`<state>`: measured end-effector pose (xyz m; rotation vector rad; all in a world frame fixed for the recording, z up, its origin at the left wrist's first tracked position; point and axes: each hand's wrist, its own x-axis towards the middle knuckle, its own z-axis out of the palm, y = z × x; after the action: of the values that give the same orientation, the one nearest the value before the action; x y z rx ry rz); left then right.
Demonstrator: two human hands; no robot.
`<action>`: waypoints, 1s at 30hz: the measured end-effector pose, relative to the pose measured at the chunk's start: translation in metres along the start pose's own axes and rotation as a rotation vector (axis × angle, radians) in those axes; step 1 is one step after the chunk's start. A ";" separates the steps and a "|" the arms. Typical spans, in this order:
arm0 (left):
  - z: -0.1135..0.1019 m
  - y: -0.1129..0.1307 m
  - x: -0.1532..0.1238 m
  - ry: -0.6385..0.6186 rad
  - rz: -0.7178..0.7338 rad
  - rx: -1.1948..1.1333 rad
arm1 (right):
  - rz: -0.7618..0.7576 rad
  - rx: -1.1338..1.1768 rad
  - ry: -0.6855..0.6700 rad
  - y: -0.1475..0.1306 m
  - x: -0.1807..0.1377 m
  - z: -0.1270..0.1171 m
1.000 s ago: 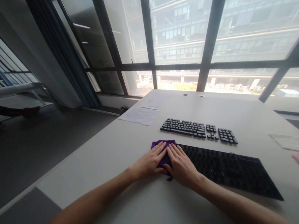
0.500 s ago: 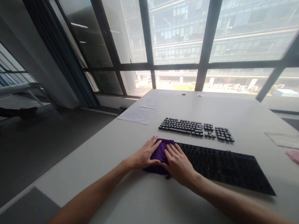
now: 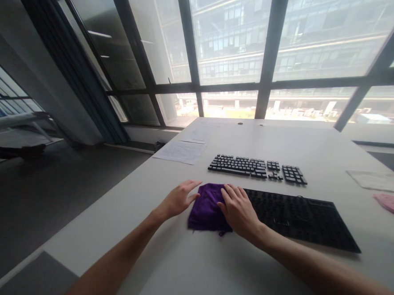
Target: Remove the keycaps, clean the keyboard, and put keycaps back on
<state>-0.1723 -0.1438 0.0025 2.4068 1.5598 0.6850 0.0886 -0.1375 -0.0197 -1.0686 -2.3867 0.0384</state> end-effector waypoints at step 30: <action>0.008 0.025 0.015 0.362 0.283 0.147 | -0.272 0.214 0.313 0.045 0.032 -0.021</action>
<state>-0.1435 -0.1402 0.0098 2.7672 1.4408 1.1535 0.1122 -0.0879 0.0023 -0.5975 -2.1640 0.0275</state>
